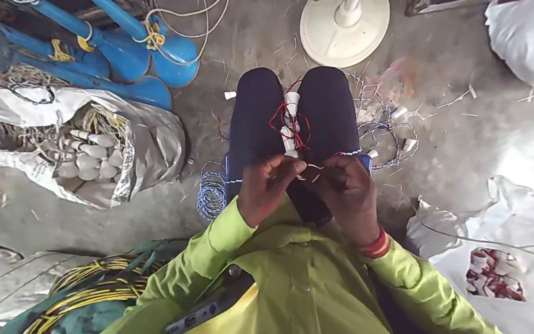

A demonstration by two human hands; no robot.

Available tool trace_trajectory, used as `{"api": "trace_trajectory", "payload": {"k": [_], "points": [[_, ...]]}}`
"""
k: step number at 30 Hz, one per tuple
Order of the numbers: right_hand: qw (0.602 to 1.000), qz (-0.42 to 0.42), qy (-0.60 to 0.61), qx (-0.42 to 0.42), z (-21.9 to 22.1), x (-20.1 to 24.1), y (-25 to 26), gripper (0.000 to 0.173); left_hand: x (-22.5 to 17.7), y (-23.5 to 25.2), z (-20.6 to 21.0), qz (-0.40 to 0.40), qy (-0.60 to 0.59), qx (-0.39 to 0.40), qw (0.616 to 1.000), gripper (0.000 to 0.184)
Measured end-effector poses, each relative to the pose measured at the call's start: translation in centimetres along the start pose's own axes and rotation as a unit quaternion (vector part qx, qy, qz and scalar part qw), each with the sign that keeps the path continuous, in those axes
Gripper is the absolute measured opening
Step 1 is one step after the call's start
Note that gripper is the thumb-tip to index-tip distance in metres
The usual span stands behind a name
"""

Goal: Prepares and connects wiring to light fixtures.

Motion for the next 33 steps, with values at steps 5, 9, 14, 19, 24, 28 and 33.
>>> {"api": "trace_trajectory", "payload": {"k": [5, 9, 14, 19, 24, 28, 33], "points": [[0.994, 0.011, -0.061, 0.085, -1.6, 0.8, 0.1, 0.030, 0.2, 0.1, 0.1, -0.029, -0.055, 0.081, 0.995, 0.019], [0.986, -0.062, -0.121, 0.099, -2.6, 1.3, 0.2, 0.024, 0.3, 0.1, 0.5, -0.047, -0.086, 0.124, 0.987, 0.019], [0.936, -0.319, -0.148, 0.010, -2.5, 1.2, -0.3, 0.014, -0.2, 0.0, 0.4, -0.015, -0.050, 0.116, 0.992, 0.020], [0.965, -0.259, -0.026, 0.021, -2.5, 0.1, 0.2, 0.016, 0.1, -0.4, 1.0, 0.011, -0.089, 0.116, 0.989, 0.018], [0.997, -0.033, 0.031, 0.067, -2.4, 0.1, 0.9, 0.017, 0.4, 0.2, 0.4, 0.109, -0.059, 0.163, 0.979, 0.015], [0.992, -0.002, -0.044, 0.120, -2.3, 0.9, 2.5, 0.022, -0.1, -0.2, 0.3, 0.220, 0.074, 0.132, 0.964, 0.012], [0.985, -0.016, -0.110, 0.130, -1.6, 1.5, 3.5, 0.017, 0.8, -1.3, 0.6, 0.436, 0.201, -0.034, 0.877, 0.013]]}}
Point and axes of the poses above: each hand's wrist, its own y-axis towards the middle knuckle, its own z-axis out of the palm, x = y × z, the point moved 2 cm from there along y, towards the middle knuckle, and after that the axes turned 9 degrees about -x, right-handed, at the moved point
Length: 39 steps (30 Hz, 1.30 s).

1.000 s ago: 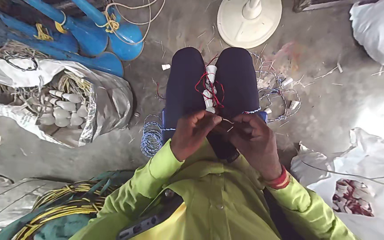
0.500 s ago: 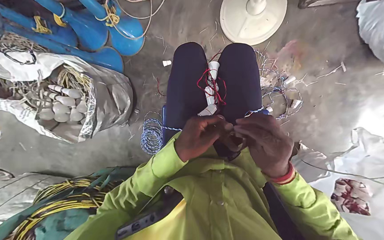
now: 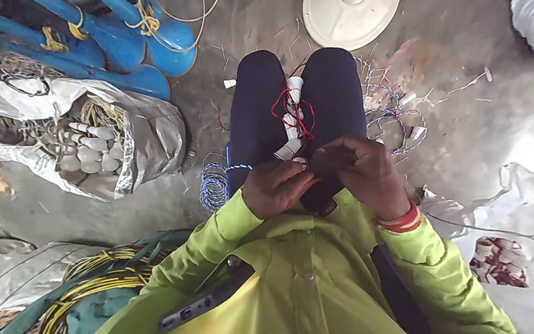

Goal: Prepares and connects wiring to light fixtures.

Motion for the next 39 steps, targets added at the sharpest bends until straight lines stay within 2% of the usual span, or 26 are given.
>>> {"api": "trace_trajectory", "payload": {"k": [4, 6, 8, 10, 11, 12, 13, 14, 17, 18, 20, 22, 24, 29, 32, 34, 37, 39], "points": [[0.999, -0.012, -0.041, 0.006, 0.1, 0.8, 0.4, 0.010, 0.6, -1.9, 0.0, 0.058, 0.027, -0.052, 0.997, 0.014], [0.997, -0.025, -0.070, 0.010, 0.4, 0.9, 0.7, 0.003, 0.8, -2.1, -0.1, 0.069, 0.015, -0.045, 0.997, 0.017], [0.993, -0.054, -0.099, 0.022, 0.7, 1.0, 0.8, 0.010, 0.8, -2.2, -0.3, 0.068, 0.011, -0.027, 0.997, 0.018], [0.992, -0.069, -0.105, 0.030, 0.9, 1.2, 0.8, 0.005, 0.8, -2.2, -0.3, 0.074, 0.026, -0.025, 0.997, 0.015], [0.993, -0.068, -0.092, 0.021, 1.0, 1.3, 0.7, 0.009, 0.8, -2.3, -0.3, 0.075, 0.036, -0.025, 0.996, 0.013], [0.995, -0.066, -0.069, 0.003, 1.0, 1.3, 0.6, 0.024, 0.9, -2.2, -0.3, 0.072, 0.046, -0.026, 0.996, 0.013], [0.996, -0.069, -0.045, -0.027, 1.1, 1.2, 0.4, 0.038, 1.0, -2.2, -0.2, 0.060, 0.055, -0.030, 0.996, 0.014], [0.995, -0.077, -0.020, -0.064, 1.0, 1.0, 0.3, 0.043, 1.1, -2.0, 0.0, 0.040, 0.060, -0.043, 0.996, 0.014], [0.977, -0.115, 0.063, -0.167, 0.5, 0.5, -0.9, 0.025, 1.3, -0.8, 0.3, -0.052, 0.063, -0.052, 0.995, 0.014], [0.975, -0.119, 0.077, -0.172, 0.4, 0.3, -1.6, 0.019, 1.3, -0.5, 0.3, -0.084, 0.060, -0.046, 0.994, 0.013], [0.985, -0.078, 0.087, -0.123, 0.9, -0.1, -3.1, 0.015, 1.4, -0.1, 0.4, -0.137, 0.040, -0.038, 0.989, 0.013], [0.990, 0.013, 0.125, -0.068, 2.4, -0.8, -4.0, 0.021, 1.2, -0.1, 0.6, -0.178, 0.004, -0.027, 0.984, 0.013], [0.979, 0.071, 0.179, -0.065, 3.6, -1.3, -4.0, 0.029, 0.8, 0.1, 0.9, -0.220, -0.035, -0.019, 0.975, 0.014], [0.943, 0.081, 0.296, -0.126, 4.3, -1.1, -3.4, 0.020, 0.1, 0.9, 0.2, -0.362, -0.169, -0.001, 0.917, 0.012], [0.920, 0.100, 0.353, -0.139, 4.5, -1.3, -3.5, 0.021, -0.3, 1.0, 0.1, -0.399, -0.201, 0.004, 0.894, 0.012], [0.883, 0.150, 0.426, -0.125, 4.9, -1.0, -3.7, 0.026, -0.5, 1.2, 0.1, -0.389, -0.182, 0.014, 0.903, 0.013], [0.801, 0.259, 0.529, -0.108, 5.7, -0.2, -4.0, 0.035, -1.0, 0.9, 0.2, -0.347, -0.125, 0.022, 0.929, 0.014], [0.771, 0.288, 0.558, -0.100, 6.0, -0.2, -3.8, 0.041, -1.0, 0.8, 0.3, -0.307, -0.086, 0.029, 0.947, 0.014]]}}
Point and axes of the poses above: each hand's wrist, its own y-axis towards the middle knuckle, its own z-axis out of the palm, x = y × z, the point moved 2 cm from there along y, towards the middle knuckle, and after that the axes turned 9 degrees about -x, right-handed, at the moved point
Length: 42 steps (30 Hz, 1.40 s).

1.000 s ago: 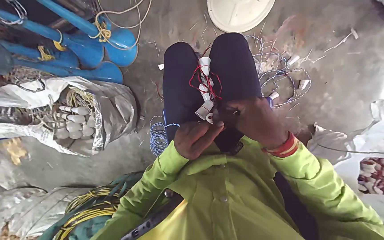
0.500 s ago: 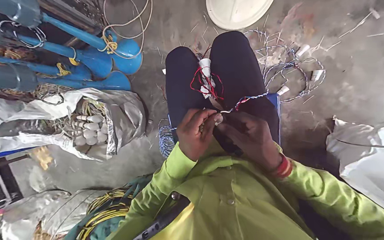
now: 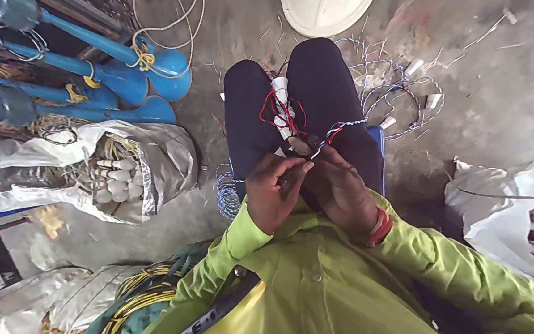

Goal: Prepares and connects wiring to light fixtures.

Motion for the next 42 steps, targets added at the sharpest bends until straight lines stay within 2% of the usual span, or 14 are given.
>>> {"api": "trace_trajectory", "payload": {"k": [2, 7, 11, 13, 18, 23, 30, 35, 39, 42], "points": [[0.999, 0.029, 0.013, -0.020, 0.1, -0.1, 0.1, 0.040, -0.1, -0.1, 0.0, 0.035, 0.043, -0.006, 0.998, 0.014], [0.998, 0.039, 0.016, -0.038, 0.0, -0.3, 0.2, 0.020, -0.2, -0.1, 0.2, 0.120, 0.126, -0.030, 0.984, 0.015], [1.000, 0.000, 0.018, 0.002, 0.1, -0.7, 0.1, 0.023, -0.5, 0.4, 0.1, 0.154, 0.127, -0.022, 0.980, 0.014], [0.999, -0.017, 0.032, 0.021, 0.2, -0.8, 0.2, 0.027, -0.5, 0.4, 0.1, 0.147, 0.122, -0.025, 0.981, 0.015], [0.998, -0.044, 0.035, 0.002, 0.1, -1.0, 0.5, 0.021, -0.6, 0.4, 0.1, 0.150, 0.115, -0.040, 0.981, 0.014], [0.996, -0.072, -0.058, -0.021, -0.1, -0.5, 0.6, 0.016, -0.2, 0.8, 0.2, 0.154, 0.098, -0.006, 0.983, 0.015], [0.993, -0.027, -0.110, -0.027, 0.1, -0.1, 0.4, 0.018, 0.3, 1.2, -0.1, 0.129, 0.061, -0.007, 0.990, 0.015], [0.998, -0.003, -0.069, -0.001, 0.2, -0.2, 0.5, 0.023, 0.5, 1.0, 0.0, 0.113, 0.046, -0.003, 0.992, 0.015], [0.997, -0.020, -0.073, -0.025, 0.1, -0.2, 0.5, 0.017, 0.5, 0.9, 0.0, 0.086, 0.057, -0.005, 0.995, 0.017], [0.988, -0.052, -0.144, -0.035, -0.3, 0.0, 0.2, 0.013, 0.3, 1.0, -0.4, 0.053, 0.049, -0.002, 0.997, 0.018]]}}
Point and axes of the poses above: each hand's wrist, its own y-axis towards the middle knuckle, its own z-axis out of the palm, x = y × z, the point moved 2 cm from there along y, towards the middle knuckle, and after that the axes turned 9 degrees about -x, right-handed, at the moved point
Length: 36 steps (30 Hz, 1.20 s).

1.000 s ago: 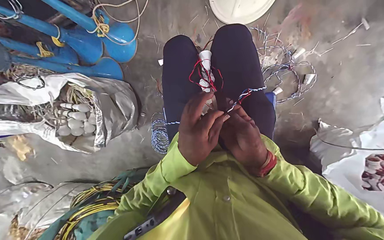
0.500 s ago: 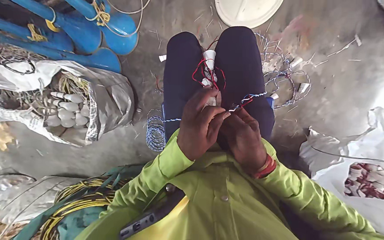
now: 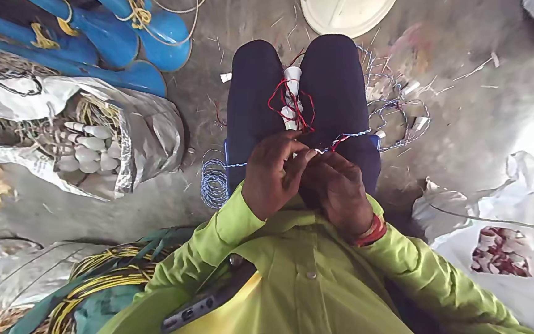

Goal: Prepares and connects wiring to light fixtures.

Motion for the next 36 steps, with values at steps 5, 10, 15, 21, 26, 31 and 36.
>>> {"api": "trace_trajectory", "payload": {"k": [5, 10, 15, 21, 26, 31, 36], "points": [[0.977, -0.119, -0.168, 0.062, -1.2, 0.9, 0.2, 0.020, 0.7, -0.2, -1.1, -0.147, -0.103, 0.033, 0.983, 0.017], [0.892, -0.307, -0.331, 0.034, -2.1, 2.3, 0.4, 0.021, 0.6, 0.4, -1.2, -0.143, -0.183, 0.042, 0.972, 0.016], [0.763, -0.543, -0.344, 0.067, -3.5, 4.6, 0.9, 0.018, 0.6, 0.3, -1.3, -0.131, -0.193, 0.056, 0.971, 0.014], [0.768, -0.555, -0.298, 0.122, -3.2, 4.1, 1.6, 0.013, 0.4, -0.1, -0.5, -0.119, -0.225, 0.079, 0.964, 0.014], [0.860, -0.422, -0.277, 0.077, -3.2, 4.3, 2.3, 0.020, 0.7, 0.8, -0.3, -0.077, -0.223, 0.128, 0.963, 0.018], [0.859, -0.358, -0.360, 0.072, -2.8, 4.8, 2.4, 0.022, 0.1, 0.3, 0.3, 0.086, -0.054, 0.045, 0.994, 0.009], [0.829, -0.311, -0.456, 0.089, -2.6, 5.7, 2.5, 0.017, 1.2, -1.3, 1.2, 0.252, -0.031, -0.056, 0.966, 0.009]]}}
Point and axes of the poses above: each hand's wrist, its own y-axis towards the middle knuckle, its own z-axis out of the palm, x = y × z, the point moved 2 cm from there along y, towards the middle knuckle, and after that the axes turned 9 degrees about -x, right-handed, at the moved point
